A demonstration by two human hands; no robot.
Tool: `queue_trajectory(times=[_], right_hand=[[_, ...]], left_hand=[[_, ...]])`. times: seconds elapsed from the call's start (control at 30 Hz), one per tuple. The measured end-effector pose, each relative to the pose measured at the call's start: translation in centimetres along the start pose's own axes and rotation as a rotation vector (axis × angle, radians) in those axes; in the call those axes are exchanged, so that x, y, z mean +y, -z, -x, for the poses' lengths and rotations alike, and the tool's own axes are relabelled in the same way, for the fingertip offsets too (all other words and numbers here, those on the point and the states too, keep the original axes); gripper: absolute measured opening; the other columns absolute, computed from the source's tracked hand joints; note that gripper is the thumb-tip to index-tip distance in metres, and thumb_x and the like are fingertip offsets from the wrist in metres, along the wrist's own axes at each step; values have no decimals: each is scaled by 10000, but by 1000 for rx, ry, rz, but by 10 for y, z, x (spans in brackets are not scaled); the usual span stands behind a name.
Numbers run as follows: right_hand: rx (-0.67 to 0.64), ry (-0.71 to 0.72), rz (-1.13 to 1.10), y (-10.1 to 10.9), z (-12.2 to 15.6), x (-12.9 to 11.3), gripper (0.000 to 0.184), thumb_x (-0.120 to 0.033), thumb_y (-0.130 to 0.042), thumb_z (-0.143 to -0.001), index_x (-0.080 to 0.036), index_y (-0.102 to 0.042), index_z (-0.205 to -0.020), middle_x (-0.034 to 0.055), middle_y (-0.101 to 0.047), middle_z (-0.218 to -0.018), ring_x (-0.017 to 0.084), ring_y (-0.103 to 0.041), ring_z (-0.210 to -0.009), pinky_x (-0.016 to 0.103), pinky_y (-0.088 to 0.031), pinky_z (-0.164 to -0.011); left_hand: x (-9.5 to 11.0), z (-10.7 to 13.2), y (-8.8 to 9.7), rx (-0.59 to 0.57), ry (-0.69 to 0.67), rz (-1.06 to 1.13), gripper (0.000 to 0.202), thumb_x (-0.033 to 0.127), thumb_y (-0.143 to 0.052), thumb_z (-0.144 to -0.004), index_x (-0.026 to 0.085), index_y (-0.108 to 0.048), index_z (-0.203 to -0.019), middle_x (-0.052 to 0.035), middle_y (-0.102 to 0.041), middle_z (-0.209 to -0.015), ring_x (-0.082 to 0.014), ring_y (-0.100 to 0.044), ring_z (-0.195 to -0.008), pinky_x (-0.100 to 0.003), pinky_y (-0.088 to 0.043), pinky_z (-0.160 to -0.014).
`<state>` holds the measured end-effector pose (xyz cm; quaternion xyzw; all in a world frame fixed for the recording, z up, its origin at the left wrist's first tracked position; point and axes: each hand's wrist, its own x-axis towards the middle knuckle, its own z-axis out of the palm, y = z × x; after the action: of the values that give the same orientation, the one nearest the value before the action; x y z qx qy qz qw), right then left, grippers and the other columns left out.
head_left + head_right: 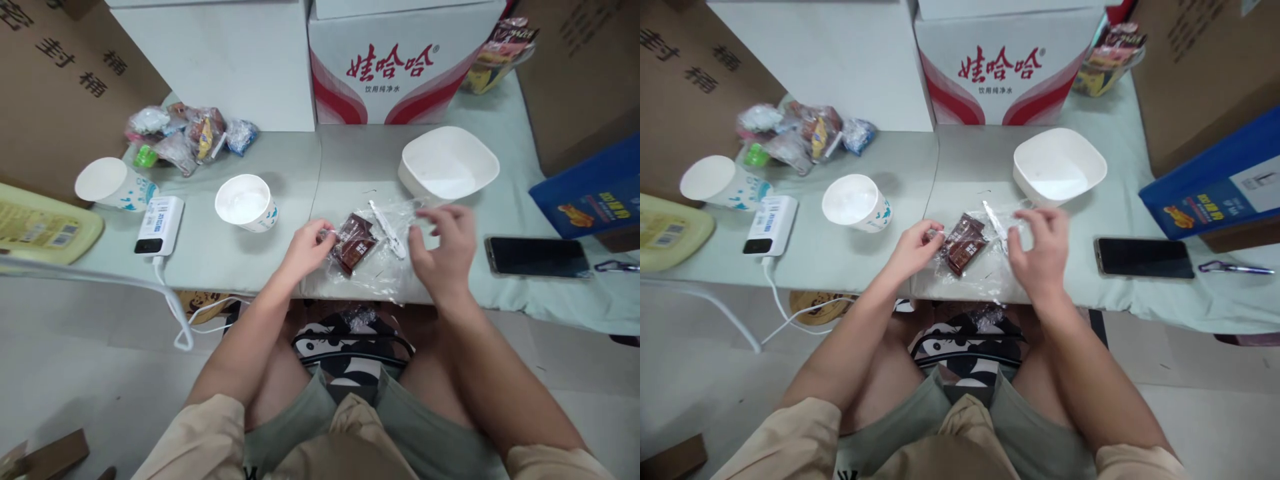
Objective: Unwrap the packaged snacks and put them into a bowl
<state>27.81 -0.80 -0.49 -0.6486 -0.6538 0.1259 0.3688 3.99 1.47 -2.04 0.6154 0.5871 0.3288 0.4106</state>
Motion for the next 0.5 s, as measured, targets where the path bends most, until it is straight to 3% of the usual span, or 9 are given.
queue_trajectory(times=[0.07,0.13,0.27,0.37,0.5], right_hand=[[-264,92,-26,-6,9,-11,216,-350,-525,-918,-245,-686,-1015,95,-670,-948,250,-637,-840,410,-530,-790],[-463,110,0,-15,16,-20,189,-347,-527,-920,-243,-678,-965,80,-693,-917,236,-647,-792,375,-516,-747],[-428,35,11,-25,19,-26,260,-396,-545,-910,-227,-640,-1082,117,-699,-1080,244,-670,-826,377,-516,-745],[-401,-76,-57,-23,14,-22,330,-442,-585,-873,-211,-594,-1110,116,-709,-1032,252,-676,-814,380,-520,-725],[-422,-221,-197,-25,8,-10,490,-404,-644,-806,-194,-527,-1233,97,-732,-992,278,-697,-877,420,-539,-789]], left_hand=[[4,0,-1,5,115,190,128,305,-596,-880,209,-583,-797,21,-564,-678,-130,-502,-599,-243,-390,-589],[10,0,-3,-15,240,373,171,321,-584,-881,211,-533,-760,25,-556,-651,-123,-520,-577,-225,-370,-542],[21,2,-5,-121,412,660,224,346,-665,-809,210,-490,-776,-26,-702,-839,-114,-590,-572,-208,-348,-485],[27,3,-10,-240,426,787,329,369,-749,-734,205,-467,-776,-70,-750,-950,-116,-624,-584,-200,-354,-476],[32,3,-16,-354,426,857,333,339,-758,-698,195,-463,-756,-94,-764,-919,-120,-639,-581,-186,-364,-471]])
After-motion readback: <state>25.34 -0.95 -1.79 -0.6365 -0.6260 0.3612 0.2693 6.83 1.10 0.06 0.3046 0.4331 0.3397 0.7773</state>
